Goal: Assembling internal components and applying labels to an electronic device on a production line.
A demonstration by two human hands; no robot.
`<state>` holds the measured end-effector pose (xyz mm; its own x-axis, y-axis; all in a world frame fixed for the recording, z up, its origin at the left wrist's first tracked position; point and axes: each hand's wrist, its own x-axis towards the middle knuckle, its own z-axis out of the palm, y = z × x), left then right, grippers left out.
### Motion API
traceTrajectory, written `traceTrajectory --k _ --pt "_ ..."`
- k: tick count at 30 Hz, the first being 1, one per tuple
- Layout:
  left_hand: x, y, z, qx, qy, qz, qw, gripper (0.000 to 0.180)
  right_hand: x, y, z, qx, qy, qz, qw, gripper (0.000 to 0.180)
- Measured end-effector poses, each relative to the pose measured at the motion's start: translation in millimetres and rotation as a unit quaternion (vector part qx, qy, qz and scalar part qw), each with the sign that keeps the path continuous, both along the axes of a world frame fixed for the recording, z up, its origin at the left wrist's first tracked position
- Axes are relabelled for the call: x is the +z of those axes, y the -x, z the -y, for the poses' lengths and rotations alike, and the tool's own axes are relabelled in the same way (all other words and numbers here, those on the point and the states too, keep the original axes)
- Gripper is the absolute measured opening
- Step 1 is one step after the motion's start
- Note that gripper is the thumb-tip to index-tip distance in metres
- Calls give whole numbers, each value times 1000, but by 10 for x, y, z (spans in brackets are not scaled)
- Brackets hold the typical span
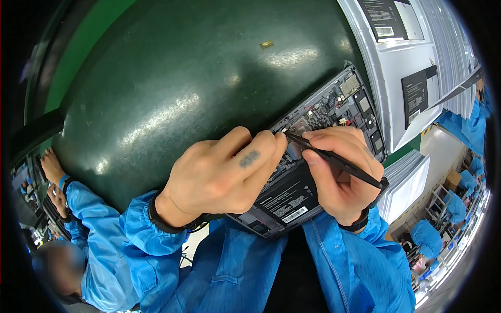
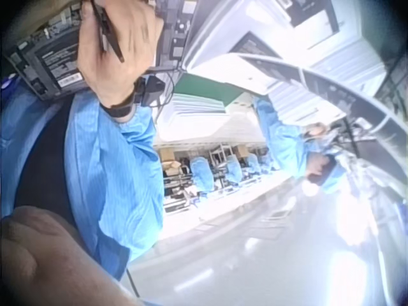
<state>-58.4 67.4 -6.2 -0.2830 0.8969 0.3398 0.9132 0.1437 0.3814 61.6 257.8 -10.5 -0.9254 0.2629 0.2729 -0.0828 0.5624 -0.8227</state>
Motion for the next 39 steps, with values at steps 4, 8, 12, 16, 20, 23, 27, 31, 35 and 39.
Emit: traceTrajectory --k 4,8,12,16,20,23,27,31,35,39 --pt "10 9 -12 0 -2 4 1000 49 -62 -16 34 -32 37 -29 998 27" --pt "11 24 -23 -4 -2 6 1000 48 -32 22 31 -32 12 -29 999 27" --pt "-12 23 -20 -2 -11 7 1000 48 -28 18 -3 -11 -17 -12 1000 28" --pt "1 27 -11 0 -6 9 1000 48 -55 12 2 -10 12 -15 1000 28" --pt "13 24 -11 0 -3 7 1000 48 -52 21 44 -35 16 -22 999 27" --pt "-2 29 -10 -1 -6 10 1000 48 -24 20 22 -20 -18 -3 1000 28" --pt "10 30 -3 -3 -8 2 1000 48 -69 -2 27 -20 11 -8 1000 28" --pt "4 32 1 0 -10 6 1000 48 -29 39 35 -17 -7 -14 1000 29" --pt "9 35 4 0 -7 15 1000 48 -39 38 34 -13 -16 -12 1000 28" --pt "-24 39 -2 -1 -11 13 1000 47 -50 33 32 -14 -17 -15 1000 27"
